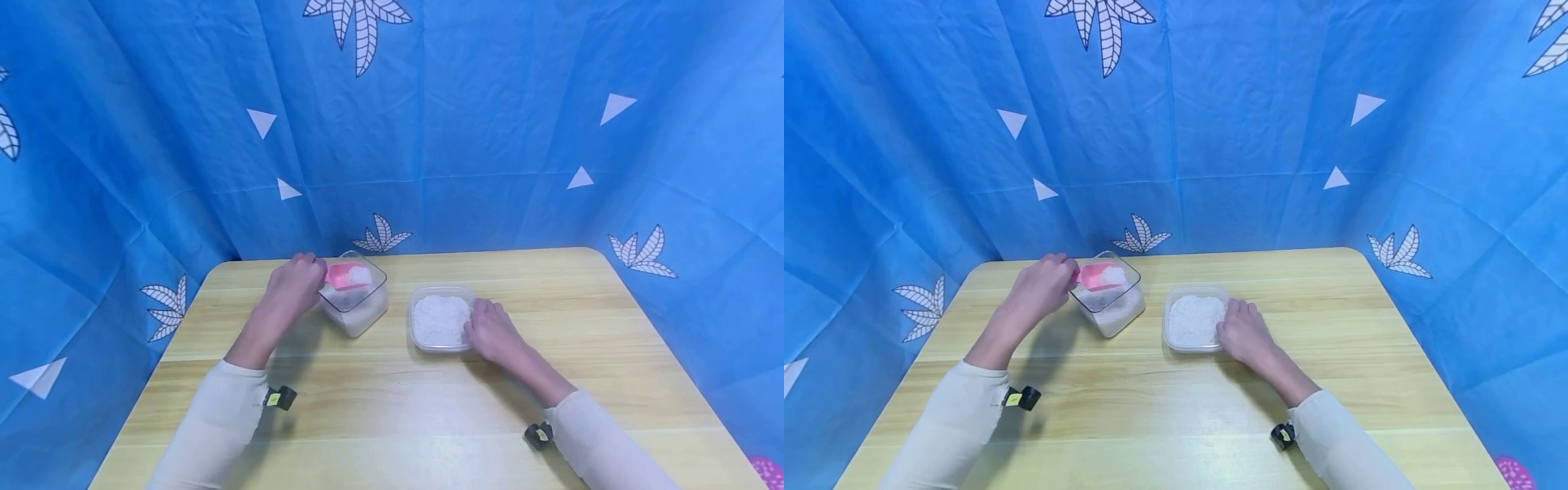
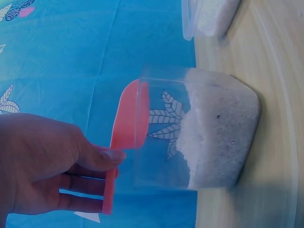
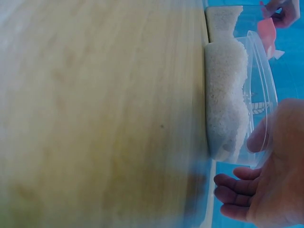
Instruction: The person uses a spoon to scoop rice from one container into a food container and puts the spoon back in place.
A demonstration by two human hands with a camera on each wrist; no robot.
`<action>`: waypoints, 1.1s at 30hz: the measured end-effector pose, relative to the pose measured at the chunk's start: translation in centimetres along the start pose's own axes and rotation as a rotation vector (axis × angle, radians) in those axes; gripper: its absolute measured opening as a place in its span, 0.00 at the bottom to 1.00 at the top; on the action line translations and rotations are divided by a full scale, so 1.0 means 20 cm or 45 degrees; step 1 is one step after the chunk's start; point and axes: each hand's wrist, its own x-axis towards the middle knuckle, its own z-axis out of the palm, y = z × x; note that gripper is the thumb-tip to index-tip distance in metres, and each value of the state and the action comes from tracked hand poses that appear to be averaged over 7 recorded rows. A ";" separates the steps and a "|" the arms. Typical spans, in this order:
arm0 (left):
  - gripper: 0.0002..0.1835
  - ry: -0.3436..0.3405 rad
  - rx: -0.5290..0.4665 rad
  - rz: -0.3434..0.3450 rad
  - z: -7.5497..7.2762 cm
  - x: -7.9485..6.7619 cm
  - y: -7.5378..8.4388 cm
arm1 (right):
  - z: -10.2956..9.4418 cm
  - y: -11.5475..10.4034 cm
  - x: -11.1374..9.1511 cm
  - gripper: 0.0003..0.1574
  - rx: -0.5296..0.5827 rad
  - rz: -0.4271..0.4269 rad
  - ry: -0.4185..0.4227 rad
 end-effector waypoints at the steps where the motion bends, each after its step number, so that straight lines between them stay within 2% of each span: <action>1: 0.13 0.002 -0.001 0.001 0.00 0.00 0.00 | 0.00 0.00 0.00 0.24 -0.001 -0.002 -0.002; 9: 0.14 0.019 -0.017 0.000 -0.03 -0.02 0.00 | -0.01 -0.01 0.00 0.21 -0.008 -0.018 -0.003; 15: 0.14 0.072 -0.041 0.006 -0.05 -0.03 0.02 | -0.02 -0.01 0.00 0.24 -0.010 -0.024 0.003; 21: 0.16 0.091 -0.066 0.020 -0.07 -0.03 0.06 | -0.03 -0.02 -0.01 0.27 -0.028 -0.047 0.013; 33: 0.12 0.165 -0.101 0.100 -0.10 -0.04 0.15 | -0.02 -0.01 -0.01 0.26 -0.026 -0.041 0.019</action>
